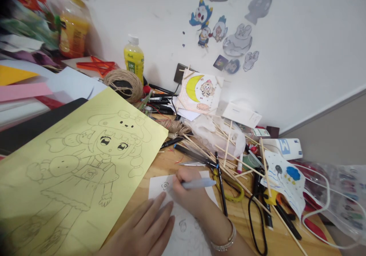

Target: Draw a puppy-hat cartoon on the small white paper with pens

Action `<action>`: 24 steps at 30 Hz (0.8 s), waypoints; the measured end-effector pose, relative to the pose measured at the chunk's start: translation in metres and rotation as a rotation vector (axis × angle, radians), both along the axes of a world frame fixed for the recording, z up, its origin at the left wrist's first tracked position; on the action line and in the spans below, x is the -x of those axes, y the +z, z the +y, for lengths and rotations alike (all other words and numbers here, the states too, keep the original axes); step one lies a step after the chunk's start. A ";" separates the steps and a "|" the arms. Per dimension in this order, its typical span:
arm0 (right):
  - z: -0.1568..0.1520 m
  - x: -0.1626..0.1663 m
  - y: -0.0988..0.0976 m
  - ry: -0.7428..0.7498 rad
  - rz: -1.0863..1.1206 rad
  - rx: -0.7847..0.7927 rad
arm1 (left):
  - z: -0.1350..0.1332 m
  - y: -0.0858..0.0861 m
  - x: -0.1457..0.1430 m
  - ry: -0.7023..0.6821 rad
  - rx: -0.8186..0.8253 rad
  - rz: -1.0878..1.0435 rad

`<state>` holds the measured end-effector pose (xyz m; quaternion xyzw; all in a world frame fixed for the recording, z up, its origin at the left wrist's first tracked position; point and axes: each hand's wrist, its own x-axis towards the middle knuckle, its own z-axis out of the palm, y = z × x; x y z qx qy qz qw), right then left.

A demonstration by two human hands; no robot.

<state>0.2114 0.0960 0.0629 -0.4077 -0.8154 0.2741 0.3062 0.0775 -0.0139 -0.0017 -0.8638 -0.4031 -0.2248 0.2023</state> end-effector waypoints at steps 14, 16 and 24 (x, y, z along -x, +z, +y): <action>0.001 0.001 0.001 -0.015 -0.016 -0.017 | 0.000 -0.002 -0.001 0.001 -0.021 -0.014; 0.001 0.001 0.001 -0.023 -0.025 -0.023 | 0.001 0.000 -0.001 0.003 -0.042 -0.064; 0.000 0.001 0.002 -0.021 -0.030 -0.005 | 0.003 0.006 0.001 0.003 -0.054 -0.089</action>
